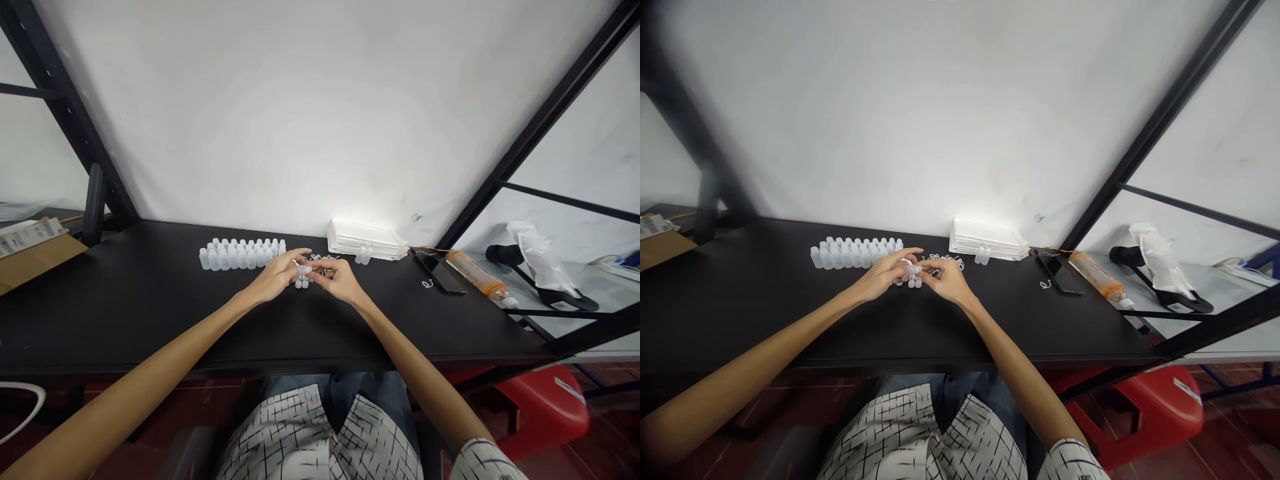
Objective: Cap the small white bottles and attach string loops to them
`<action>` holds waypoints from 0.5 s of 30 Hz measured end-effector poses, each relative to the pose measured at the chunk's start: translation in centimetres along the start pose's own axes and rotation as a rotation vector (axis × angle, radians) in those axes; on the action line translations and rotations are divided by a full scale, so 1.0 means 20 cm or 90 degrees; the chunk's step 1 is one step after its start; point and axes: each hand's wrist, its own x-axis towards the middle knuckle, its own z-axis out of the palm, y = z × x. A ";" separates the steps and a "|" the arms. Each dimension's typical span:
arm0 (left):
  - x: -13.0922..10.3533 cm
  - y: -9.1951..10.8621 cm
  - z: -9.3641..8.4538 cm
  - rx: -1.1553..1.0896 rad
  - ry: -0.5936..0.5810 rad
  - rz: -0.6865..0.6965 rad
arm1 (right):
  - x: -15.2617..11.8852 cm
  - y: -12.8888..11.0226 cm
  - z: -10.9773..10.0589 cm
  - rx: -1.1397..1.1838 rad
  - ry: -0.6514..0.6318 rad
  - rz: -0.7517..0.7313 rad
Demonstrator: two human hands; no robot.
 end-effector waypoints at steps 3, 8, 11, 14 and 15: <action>0.01 -0.01 -0.01 0.047 0.012 0.034 | 0.00 0.01 0.00 0.046 0.005 0.023; 0.01 -0.02 -0.02 0.122 0.063 0.069 | 0.00 0.02 -0.01 0.080 0.063 0.049; 0.01 -0.01 -0.02 0.096 0.028 0.045 | -0.01 0.02 -0.01 -0.010 0.080 -0.005; 0.01 -0.01 -0.03 0.081 -0.007 0.027 | -0.02 0.01 -0.01 -0.069 0.086 -0.043; 0.00 -0.01 -0.03 0.074 -0.012 0.025 | -0.02 0.00 -0.01 -0.076 0.084 -0.047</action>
